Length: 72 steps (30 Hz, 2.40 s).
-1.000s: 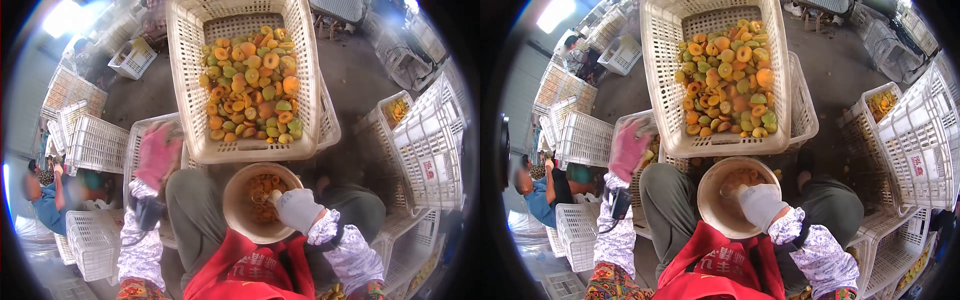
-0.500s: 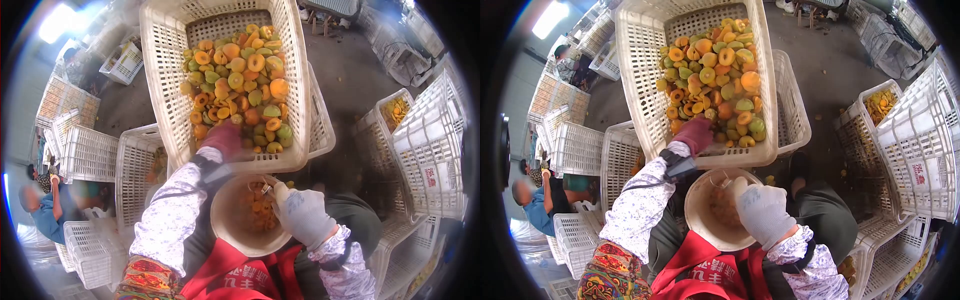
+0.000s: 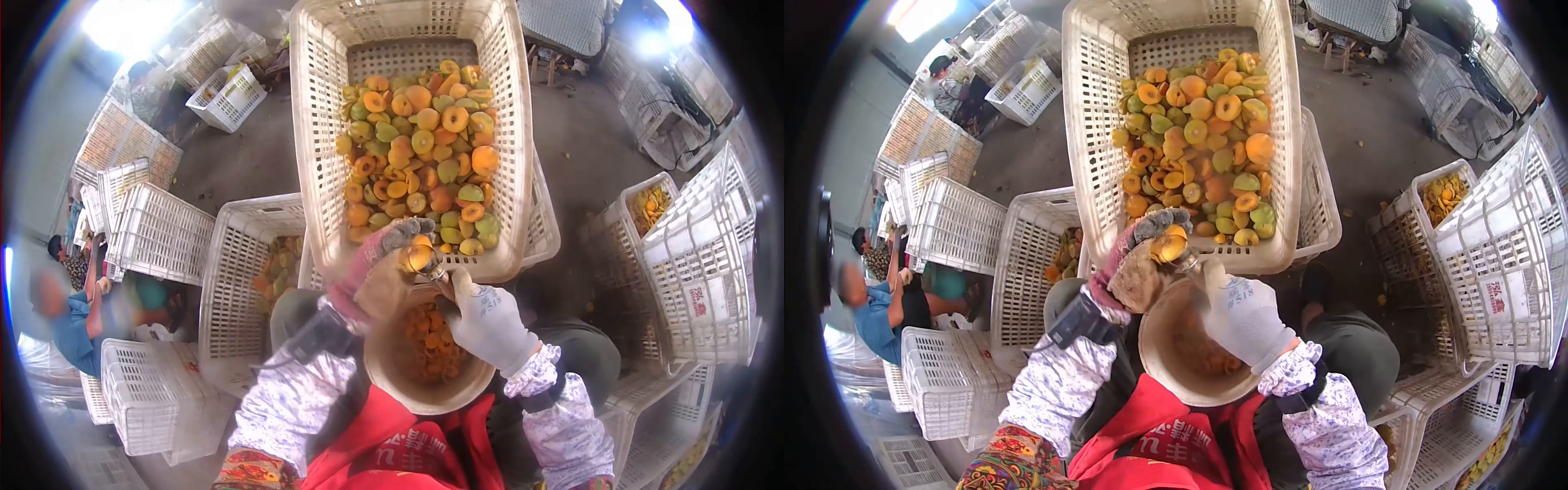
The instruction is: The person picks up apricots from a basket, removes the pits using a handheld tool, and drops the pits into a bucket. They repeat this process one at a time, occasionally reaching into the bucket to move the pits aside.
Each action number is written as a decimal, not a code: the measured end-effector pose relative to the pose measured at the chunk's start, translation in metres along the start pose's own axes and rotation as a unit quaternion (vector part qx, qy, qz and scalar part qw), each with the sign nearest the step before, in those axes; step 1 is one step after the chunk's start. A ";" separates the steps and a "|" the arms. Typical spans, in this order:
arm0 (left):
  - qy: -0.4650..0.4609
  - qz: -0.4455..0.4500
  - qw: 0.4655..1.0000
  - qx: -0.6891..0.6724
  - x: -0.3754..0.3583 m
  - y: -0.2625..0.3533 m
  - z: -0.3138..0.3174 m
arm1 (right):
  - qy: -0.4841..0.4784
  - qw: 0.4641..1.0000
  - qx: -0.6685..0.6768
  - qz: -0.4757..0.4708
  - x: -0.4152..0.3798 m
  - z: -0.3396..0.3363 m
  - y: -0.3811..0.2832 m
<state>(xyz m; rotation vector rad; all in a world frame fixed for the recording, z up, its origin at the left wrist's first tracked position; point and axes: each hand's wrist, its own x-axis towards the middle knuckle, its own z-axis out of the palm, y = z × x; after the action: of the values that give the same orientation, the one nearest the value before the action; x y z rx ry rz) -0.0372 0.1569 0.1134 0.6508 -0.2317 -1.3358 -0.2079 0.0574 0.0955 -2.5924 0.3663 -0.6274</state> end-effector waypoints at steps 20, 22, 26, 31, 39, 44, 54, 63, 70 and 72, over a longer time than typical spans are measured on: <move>0.085 0.319 0.901 0.283 0.013 -0.031 -0.014 | -0.052 0.998 0.028 0.038 0.011 0.021 -0.012; 0.130 0.272 0.920 0.250 0.016 -0.030 -0.018 | -0.077 0.995 0.021 0.051 0.012 0.021 -0.010; 0.103 0.308 0.749 0.578 0.014 -0.024 -0.045 | -0.115 0.984 0.103 0.094 0.011 0.023 -0.011; 0.049 0.197 0.951 0.234 0.019 -0.014 -0.028 | -0.142 0.958 0.238 0.078 0.021 0.018 -0.003; 0.086 0.029 0.992 -0.088 0.011 -0.016 -0.019 | -0.123 0.976 0.160 0.088 0.017 0.012 -0.013; 0.141 0.088 0.983 0.083 0.012 -0.017 0.001 | -0.206 0.913 0.314 0.163 0.014 0.011 -0.013; 0.160 0.051 0.986 0.025 0.008 -0.014 0.005 | -0.080 0.944 0.319 0.032 0.016 0.037 -0.007; 0.025 0.081 0.992 0.091 -0.004 -0.002 0.012 | -0.415 0.608 0.617 0.280 0.021 0.001 -0.005; 0.086 0.208 0.952 0.208 -0.023 0.021 -0.005 | -0.452 0.727 0.443 0.264 0.016 -0.020 -0.014; 0.170 0.243 0.929 0.221 -0.055 0.048 -0.022 | -0.444 0.794 0.321 0.265 -0.004 -0.017 -0.017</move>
<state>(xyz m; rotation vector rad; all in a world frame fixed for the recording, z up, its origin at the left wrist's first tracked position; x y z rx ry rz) 0.0000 0.2196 0.1340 1.1098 -0.3887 -0.6757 -0.2174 0.0679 0.1159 -1.7158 0.4220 0.5859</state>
